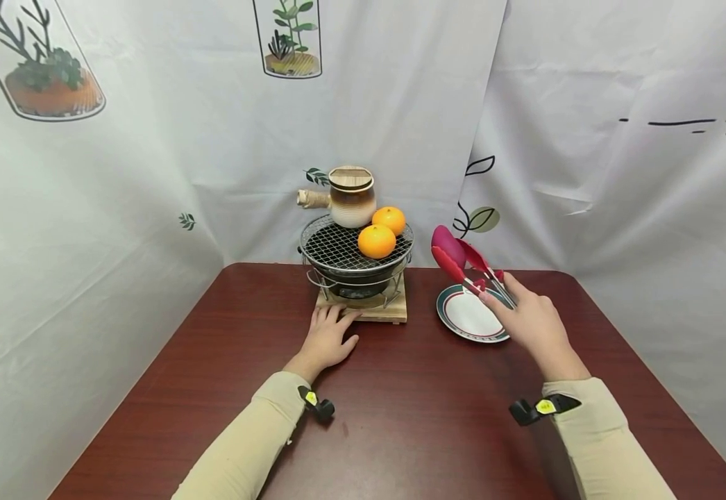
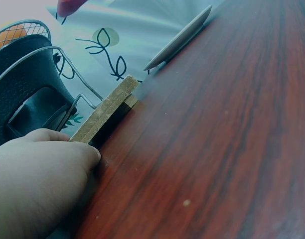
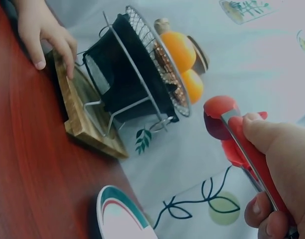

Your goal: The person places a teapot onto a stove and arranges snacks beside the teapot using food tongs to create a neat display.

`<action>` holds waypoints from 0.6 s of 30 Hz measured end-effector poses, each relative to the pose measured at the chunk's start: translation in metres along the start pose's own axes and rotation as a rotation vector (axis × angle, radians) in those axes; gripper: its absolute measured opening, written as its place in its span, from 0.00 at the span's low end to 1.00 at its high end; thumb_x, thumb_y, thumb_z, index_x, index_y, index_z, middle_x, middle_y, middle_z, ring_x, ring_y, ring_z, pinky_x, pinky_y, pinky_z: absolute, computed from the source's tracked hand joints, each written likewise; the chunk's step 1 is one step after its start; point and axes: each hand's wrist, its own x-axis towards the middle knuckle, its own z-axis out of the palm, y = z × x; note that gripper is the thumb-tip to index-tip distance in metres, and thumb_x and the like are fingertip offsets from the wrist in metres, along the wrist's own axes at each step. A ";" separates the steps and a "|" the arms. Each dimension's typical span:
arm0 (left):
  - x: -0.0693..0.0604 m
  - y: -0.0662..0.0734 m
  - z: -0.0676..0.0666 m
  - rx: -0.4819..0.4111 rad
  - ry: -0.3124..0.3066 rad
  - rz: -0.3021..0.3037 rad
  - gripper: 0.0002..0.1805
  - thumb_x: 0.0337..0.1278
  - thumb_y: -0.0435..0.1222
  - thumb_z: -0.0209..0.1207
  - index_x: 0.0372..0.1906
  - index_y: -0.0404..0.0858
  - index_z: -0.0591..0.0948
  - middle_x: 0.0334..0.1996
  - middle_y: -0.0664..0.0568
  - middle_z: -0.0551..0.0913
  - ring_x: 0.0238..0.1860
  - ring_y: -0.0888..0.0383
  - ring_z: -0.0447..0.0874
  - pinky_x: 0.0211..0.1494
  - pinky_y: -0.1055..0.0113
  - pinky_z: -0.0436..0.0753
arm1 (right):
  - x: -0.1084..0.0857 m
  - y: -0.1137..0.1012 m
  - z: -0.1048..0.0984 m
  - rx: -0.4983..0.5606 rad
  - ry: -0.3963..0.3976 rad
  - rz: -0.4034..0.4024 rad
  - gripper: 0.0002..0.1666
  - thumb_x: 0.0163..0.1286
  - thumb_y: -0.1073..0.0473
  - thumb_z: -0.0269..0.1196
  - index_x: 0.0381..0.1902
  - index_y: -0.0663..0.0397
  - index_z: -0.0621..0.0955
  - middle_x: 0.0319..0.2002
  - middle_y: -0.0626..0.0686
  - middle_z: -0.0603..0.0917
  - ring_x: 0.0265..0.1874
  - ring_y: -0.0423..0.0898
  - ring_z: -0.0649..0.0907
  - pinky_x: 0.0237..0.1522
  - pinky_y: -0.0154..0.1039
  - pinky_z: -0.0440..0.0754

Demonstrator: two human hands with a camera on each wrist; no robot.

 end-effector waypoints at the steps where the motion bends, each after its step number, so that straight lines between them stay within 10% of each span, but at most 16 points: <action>1: 0.000 0.000 0.000 -0.001 -0.002 -0.001 0.27 0.64 0.46 0.62 0.68 0.51 0.76 0.65 0.43 0.70 0.69 0.39 0.61 0.73 0.37 0.53 | 0.001 -0.001 -0.001 -0.001 0.003 -0.005 0.52 0.71 0.26 0.52 0.79 0.55 0.60 0.61 0.77 0.73 0.52 0.75 0.76 0.44 0.64 0.76; 18: 0.000 0.000 -0.001 -0.009 -0.014 -0.003 0.27 0.65 0.46 0.62 0.69 0.50 0.76 0.65 0.43 0.70 0.70 0.39 0.60 0.74 0.37 0.52 | 0.008 -0.024 -0.010 -0.001 -0.007 -0.043 0.51 0.70 0.26 0.52 0.79 0.51 0.61 0.60 0.74 0.76 0.50 0.70 0.77 0.39 0.57 0.78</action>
